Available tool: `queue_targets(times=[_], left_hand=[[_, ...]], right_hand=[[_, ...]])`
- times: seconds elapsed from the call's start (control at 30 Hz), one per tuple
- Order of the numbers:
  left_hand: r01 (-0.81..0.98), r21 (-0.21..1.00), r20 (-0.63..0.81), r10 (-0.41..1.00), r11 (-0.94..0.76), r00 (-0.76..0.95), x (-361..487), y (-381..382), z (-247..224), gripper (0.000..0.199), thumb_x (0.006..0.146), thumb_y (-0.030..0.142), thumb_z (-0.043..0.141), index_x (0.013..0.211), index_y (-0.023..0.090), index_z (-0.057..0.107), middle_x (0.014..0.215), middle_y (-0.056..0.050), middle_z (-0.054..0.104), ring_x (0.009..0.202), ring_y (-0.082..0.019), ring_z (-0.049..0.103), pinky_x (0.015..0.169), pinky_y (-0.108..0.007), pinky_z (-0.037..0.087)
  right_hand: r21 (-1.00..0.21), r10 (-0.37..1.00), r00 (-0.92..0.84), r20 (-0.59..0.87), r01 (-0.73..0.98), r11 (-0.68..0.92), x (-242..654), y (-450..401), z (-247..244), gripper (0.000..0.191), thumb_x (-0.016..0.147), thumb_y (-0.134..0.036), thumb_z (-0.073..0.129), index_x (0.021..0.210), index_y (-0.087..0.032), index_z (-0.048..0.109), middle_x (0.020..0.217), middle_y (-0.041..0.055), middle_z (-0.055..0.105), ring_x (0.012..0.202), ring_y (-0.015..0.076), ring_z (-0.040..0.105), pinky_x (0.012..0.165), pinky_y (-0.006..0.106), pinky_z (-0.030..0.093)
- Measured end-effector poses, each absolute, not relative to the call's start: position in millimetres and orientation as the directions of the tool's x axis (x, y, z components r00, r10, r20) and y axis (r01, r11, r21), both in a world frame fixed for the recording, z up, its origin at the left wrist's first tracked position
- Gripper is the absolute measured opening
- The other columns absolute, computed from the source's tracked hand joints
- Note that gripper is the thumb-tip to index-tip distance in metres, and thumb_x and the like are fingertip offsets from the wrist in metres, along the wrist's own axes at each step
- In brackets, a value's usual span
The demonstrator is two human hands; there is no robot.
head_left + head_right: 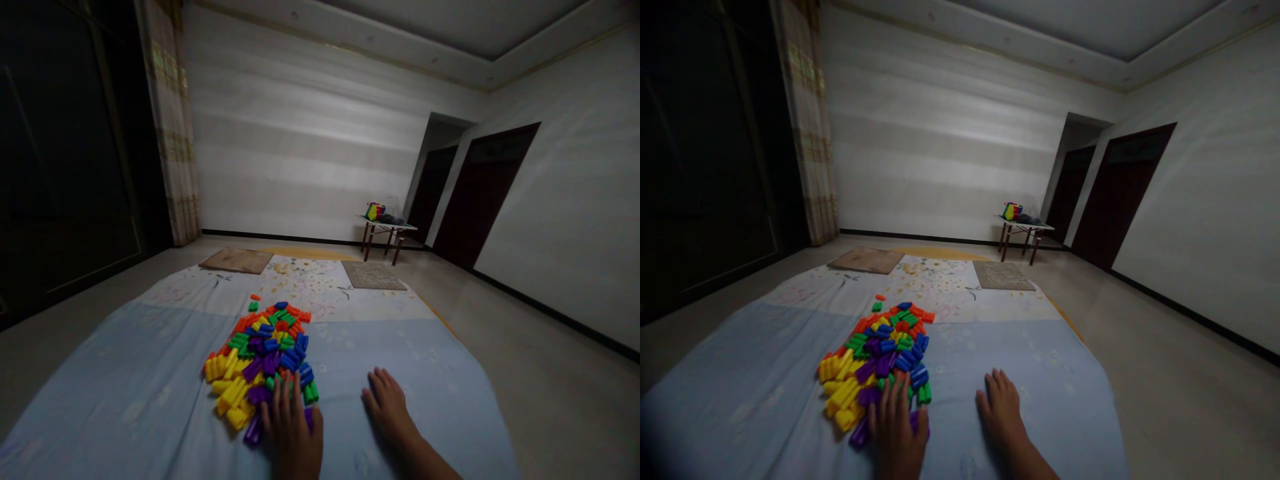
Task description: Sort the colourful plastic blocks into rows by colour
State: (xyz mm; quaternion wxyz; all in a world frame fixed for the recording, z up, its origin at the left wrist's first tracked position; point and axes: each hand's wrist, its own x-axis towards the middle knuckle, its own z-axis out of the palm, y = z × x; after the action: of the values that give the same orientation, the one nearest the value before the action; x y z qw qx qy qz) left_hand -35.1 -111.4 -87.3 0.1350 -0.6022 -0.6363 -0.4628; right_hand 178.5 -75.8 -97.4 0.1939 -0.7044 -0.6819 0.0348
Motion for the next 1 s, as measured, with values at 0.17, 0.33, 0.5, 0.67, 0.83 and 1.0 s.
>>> queue_targets(times=[0.17,0.33,0.5,0.67,0.83,1.0], left_hand=[[0.963,0.226,0.604,0.797,-0.15,-0.018,-22,-126,-84,0.046,0.07,0.022,0.051,0.115,0.024,0.057,0.13,-0.008,0.05,0.127,-0.033,0.03,0.104,-0.061,0.005],[0.986,0.102,0.4,0.913,-0.134,0.083,-29,-120,-63,0.046,0.07,0.022,0.049,0.115,0.028,0.058,0.131,-0.007,0.049,0.127,-0.032,0.031,0.102,-0.063,0.002],[1.0,0.005,0.245,0.969,-0.027,0.025,-72,-104,-48,0.048,0.071,0.023,0.047,0.117,0.035,0.054,0.133,-0.001,0.047,0.131,-0.029,0.025,0.103,-0.06,-0.004],[0.995,-0.079,0.239,0.97,0.067,-0.046,-125,-99,-45,0.048,0.076,0.026,0.04,0.122,0.032,0.05,0.134,-0.002,0.045,0.131,-0.029,0.026,0.103,-0.059,-0.006],[0.999,-0.049,0.268,0.963,0.018,-0.004,-132,-62,-22,0.038,0.077,0.035,0.042,0.109,0.028,0.061,0.131,-0.005,0.049,0.127,-0.031,0.03,0.103,-0.059,-0.005],[0.995,0.044,0.203,0.976,-0.084,0.073,-84,19,-2,0.046,0.081,0.042,0.034,0.12,0.026,0.051,0.136,-0.008,0.043,0.127,-0.027,0.031,0.106,-0.053,0.003]], right_hand=[[-0.192,0.971,-0.011,0.24,0.98,0.058,180,-89,-110,0.051,0.085,-0.043,0.033,0.126,-0.017,0.049,0.137,0.0086,0.04,0.128,0.0244,0.032,0.107,0.042,0.021],[-0.164,0.965,-0.02,0.261,0.984,0.065,177,-91,-106,0.052,0.085,-0.044,0.031,0.126,-0.017,0.048,0.137,0.0096,0.04,0.127,0.0246,0.033,0.107,0.043,0.021],[-0.156,0.954,-0.044,0.295,0.983,0.093,178,-92,-110,0.053,0.086,-0.045,0.03,0.124,-0.014,0.05,0.135,0.0118,0.042,0.126,0.0262,0.036,0.105,0.045,0.023],[-0.116,0.94,-0.067,0.334,0.987,0.111,179,-92,-114,0.053,0.087,-0.047,0.029,0.125,-0.015,0.05,0.136,0.0111,0.042,0.126,0.0259,0.035,0.105,0.046,0.024],[-0.069,0.928,-0.076,0.364,0.992,0.108,179,-89,-120,0.053,0.087,-0.049,0.031,0.123,-0.016,0.052,0.134,0.0103,0.044,0.123,0.026,0.04,0.102,0.045,0.03],[0.004,0.89,-0.127,0.439,0.99,0.139,191,-78,-138,0.05,0.085,-0.049,0.036,0.118,-0.018,0.057,0.127,0.0106,0.051,0.116,0.0273,0.049,0.095,0.044,0.039]])
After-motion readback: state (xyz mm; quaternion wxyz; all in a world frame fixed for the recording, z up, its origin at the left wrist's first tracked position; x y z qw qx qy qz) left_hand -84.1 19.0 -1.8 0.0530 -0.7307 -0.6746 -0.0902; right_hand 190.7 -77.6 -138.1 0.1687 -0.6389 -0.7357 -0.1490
